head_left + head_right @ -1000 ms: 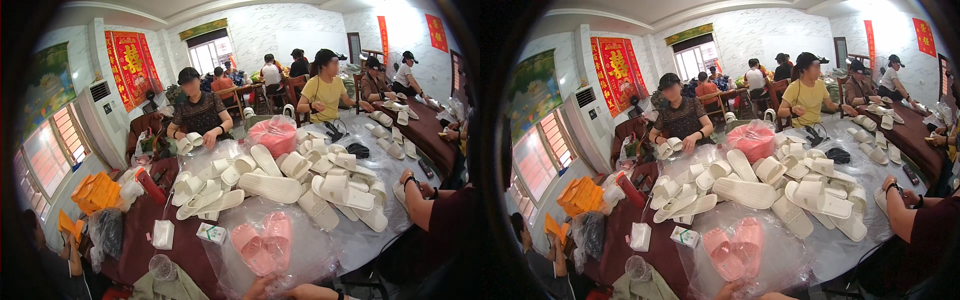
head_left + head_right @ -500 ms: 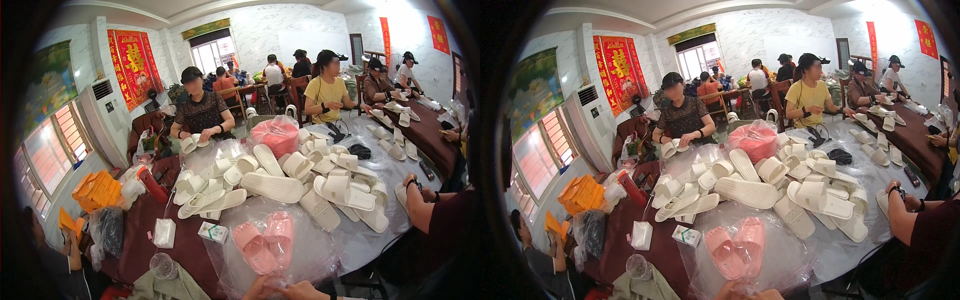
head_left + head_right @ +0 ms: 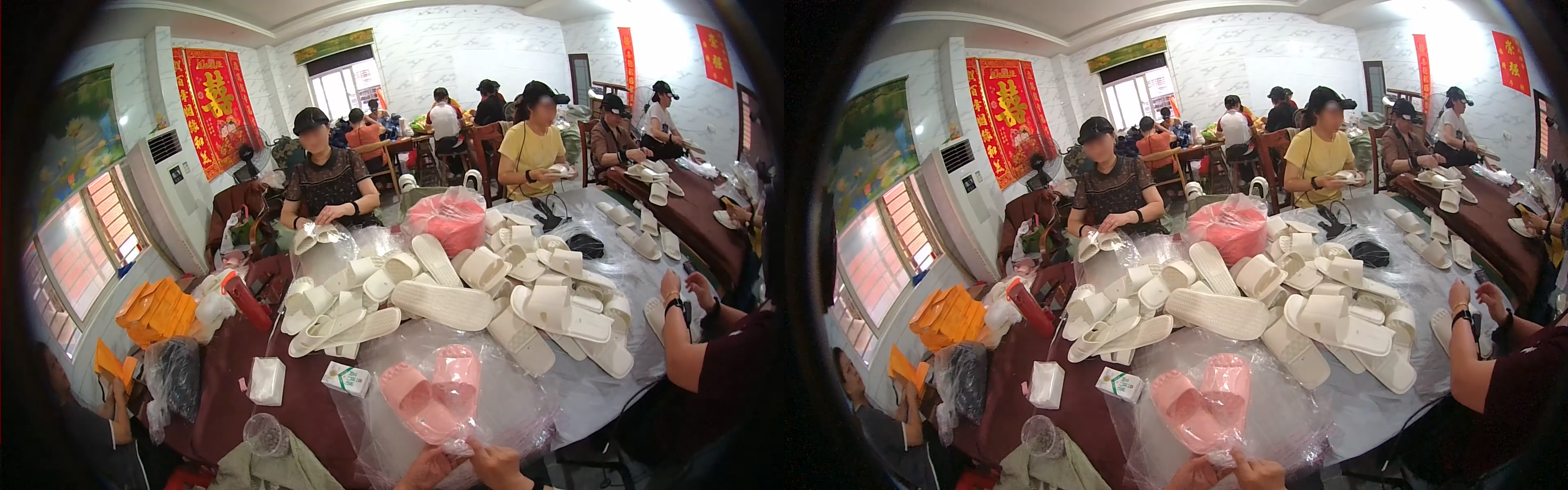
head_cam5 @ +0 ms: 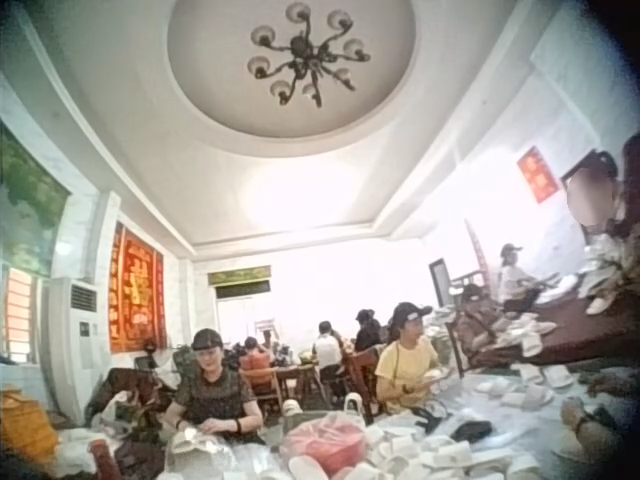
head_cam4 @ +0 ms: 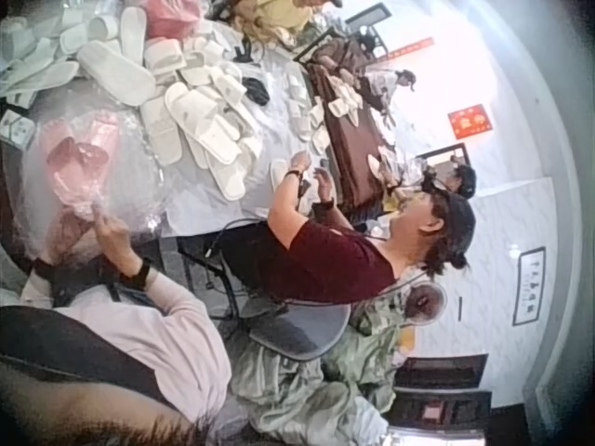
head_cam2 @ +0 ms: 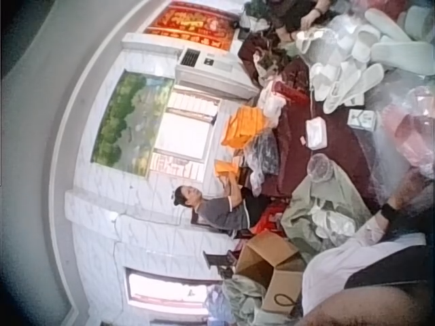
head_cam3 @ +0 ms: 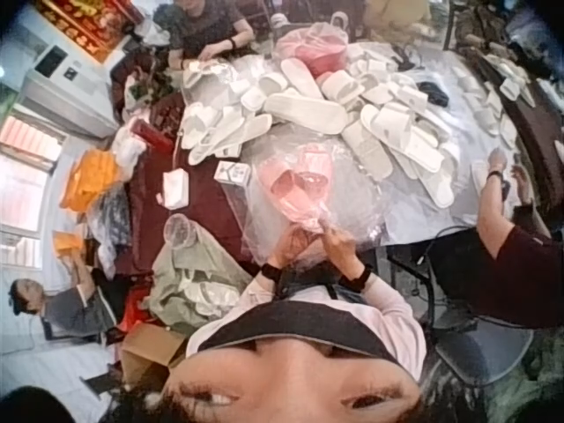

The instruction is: The recorder and several other workers are packaging plastic slippers into clear plastic bags and then into larger sacks or boxes.

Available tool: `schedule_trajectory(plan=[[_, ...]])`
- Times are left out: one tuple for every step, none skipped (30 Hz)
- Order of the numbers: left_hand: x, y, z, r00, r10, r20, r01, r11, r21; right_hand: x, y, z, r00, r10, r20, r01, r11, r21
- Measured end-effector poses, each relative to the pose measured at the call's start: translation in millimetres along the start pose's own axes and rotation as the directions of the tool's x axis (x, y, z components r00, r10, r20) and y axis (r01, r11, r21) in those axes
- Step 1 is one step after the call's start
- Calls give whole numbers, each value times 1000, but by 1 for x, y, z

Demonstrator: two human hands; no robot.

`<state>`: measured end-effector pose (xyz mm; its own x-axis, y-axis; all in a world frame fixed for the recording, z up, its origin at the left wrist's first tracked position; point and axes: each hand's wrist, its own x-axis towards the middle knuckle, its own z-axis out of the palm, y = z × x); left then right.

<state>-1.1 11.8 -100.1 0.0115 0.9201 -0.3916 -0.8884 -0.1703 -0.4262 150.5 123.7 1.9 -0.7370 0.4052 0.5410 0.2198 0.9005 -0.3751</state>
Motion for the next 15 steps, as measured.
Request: schedule_trajectory(plan=[[5, 2, -2, 1000, -4, -1, 4, 1000, 1, -2, 4, 3, 997, 6, -83, -2, 999, 45], [6, 4, -3, 999, -50, -12, 45, 965, -258, -2, 3, 2, 997, 3, -81, 1, 999, 50], [6, 5, -4, 995, -96, -9, 78, 863, -499, -2, 2, 0, 997, 55, -57, -51, 996, 67], [3, 7, -7, 996, -90, -8, 74, 862, -501, -2, 0, 0, 994, 106, -31, -103, 991, 84], [-2, 9, -9, 998, -62, 5, 61, 944, -325, -2, -1, 1, 994, 102, -27, -99, 991, 89], [-7, 7, -7, 999, -40, 22, 43, 990, -135, -2, -2, 2, 988, 152, 30, -154, 982, 110], [-16, -16, 15, 999, -38, 21, 40, 990, -137, -2, -2, 4, 975, 201, 89, -212, 969, 126], [-18, -57, 60, 986, 138, 97, -164, 917, 363, -2, 3, 0, 968, 242, 73, -249, 964, 98], [-28, -78, 81, 916, 279, 287, -399, 568, 720, 0, 0, 1, 949, 284, 135, -301, 946, 123], [-30, -74, 80, 913, 285, 290, -405, 566, 718, 1, -2, 1, 926, 323, 197, -353, 925, 144], [-31, -69, 76, 915, 212, 344, -402, 573, 714, 0, -1, 7, 927, 316, 200, -348, 926, 149], [-31, -64, 72, 908, 137, 396, -397, 580, 711, -2, 2, 18, 939, 311, 149, -341, 905, 255], [-31, -60, 67, 906, 143, 397, -403, 578, 710, -3, 4, 25, 945, 312, 96, -326, 876, 357], [-30, -58, 66, 913, 138, 384, -387, 589, 709, -1, 8, 23, 945, 312, 97, -325, 875, 357], [-29, -56, 64, 919, 132, 371, -373, 599, 709, 2, 16, 19, 692, 458, 558, -717, 527, 457]])
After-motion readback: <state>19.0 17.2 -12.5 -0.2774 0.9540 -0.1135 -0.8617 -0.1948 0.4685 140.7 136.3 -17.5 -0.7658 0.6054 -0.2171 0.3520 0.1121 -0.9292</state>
